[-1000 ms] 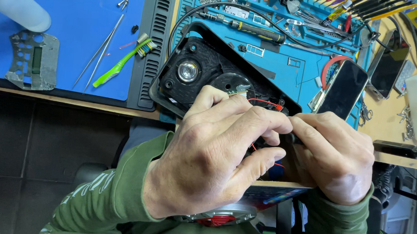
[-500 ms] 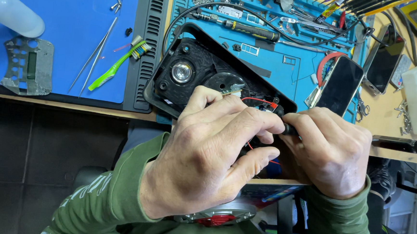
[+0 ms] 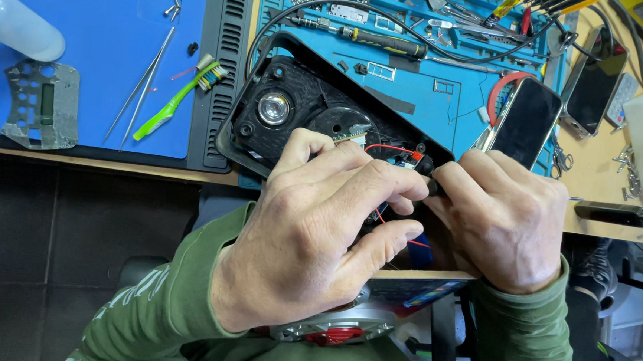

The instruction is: The person repairs a portable speaker by connecting wires, securing a battery, and reassembling the internal components. They use a screwdriver to tighten screws and adjust the placement of the circuit board and speaker cone.

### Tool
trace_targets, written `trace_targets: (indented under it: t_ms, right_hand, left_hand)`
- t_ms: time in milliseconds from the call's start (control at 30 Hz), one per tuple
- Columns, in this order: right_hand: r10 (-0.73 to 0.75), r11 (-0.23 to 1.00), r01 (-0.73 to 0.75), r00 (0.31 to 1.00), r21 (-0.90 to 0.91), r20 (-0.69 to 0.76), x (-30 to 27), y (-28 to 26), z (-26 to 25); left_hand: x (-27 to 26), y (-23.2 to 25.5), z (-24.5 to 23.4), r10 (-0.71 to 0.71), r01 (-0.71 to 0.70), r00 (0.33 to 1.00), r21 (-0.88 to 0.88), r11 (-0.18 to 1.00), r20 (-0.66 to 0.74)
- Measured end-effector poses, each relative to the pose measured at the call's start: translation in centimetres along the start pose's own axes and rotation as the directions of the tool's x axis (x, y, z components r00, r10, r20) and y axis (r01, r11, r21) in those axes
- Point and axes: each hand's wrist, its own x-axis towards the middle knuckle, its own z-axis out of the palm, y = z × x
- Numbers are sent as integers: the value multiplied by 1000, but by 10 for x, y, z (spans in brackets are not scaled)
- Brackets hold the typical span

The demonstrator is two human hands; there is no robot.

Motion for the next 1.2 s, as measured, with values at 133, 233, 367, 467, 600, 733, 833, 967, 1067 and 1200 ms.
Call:
trace_targets:
  t_ms: [133, 233, 367, 467, 600, 733, 833, 967, 1067, 1200]
  right_hand:
    - [16, 999, -17, 1000, -51, -24, 0, -2, 0]
    - [24, 998, -25, 999, -49, -25, 0, -2, 1]
    - [-16, 1000, 16, 1000, -19, 4, 3, -1, -1]
    - [-24, 999, 25, 999, -34, 25, 1, 3, 3]
    - [-37, 999, 37, 999, 21, 13, 3, 4, 3]
    - [-48, 998, 47, 999, 42, 14, 4, 5, 5]
    - [-48, 997, 48, 999, 52, -3, 3, 5, 5]
    - [-35, 998, 35, 999, 54, -6, 1, 6, 6]
    - [-28, 995, 25, 999, 94, 24, -2, 6, 4]
    - [-19, 995, 20, 1000, 100, -5, -1, 6, 6]
  left_hand:
    - [1, 1, 0, -6, 6, 1000, 14, 1000, 4]
    - [1, 2, 0, -10, 9, 1000, 20, 1000, 10]
    - [1, 1, 0, -18, 18, 1000, 18, 1000, 12]
    - [2, 1, 0, -21, 21, 1000, 21, 1000, 17]
    - [2, 0, 0, -20, 20, 999, 23, 1000, 26]
    - [2, 1, 0, -17, 16, 1000, 33, 999, 27]
    - [2, 0, 1, -16, 15, 999, 37, 999, 28]
    - [2, 1, 1, -11, 9, 999, 53, 999, 33]
    - [1, 0, 2, -13, 10, 999, 64, 998, 34]
    - [3, 0, 3, -6, 3, 999, 88, 996, 37]
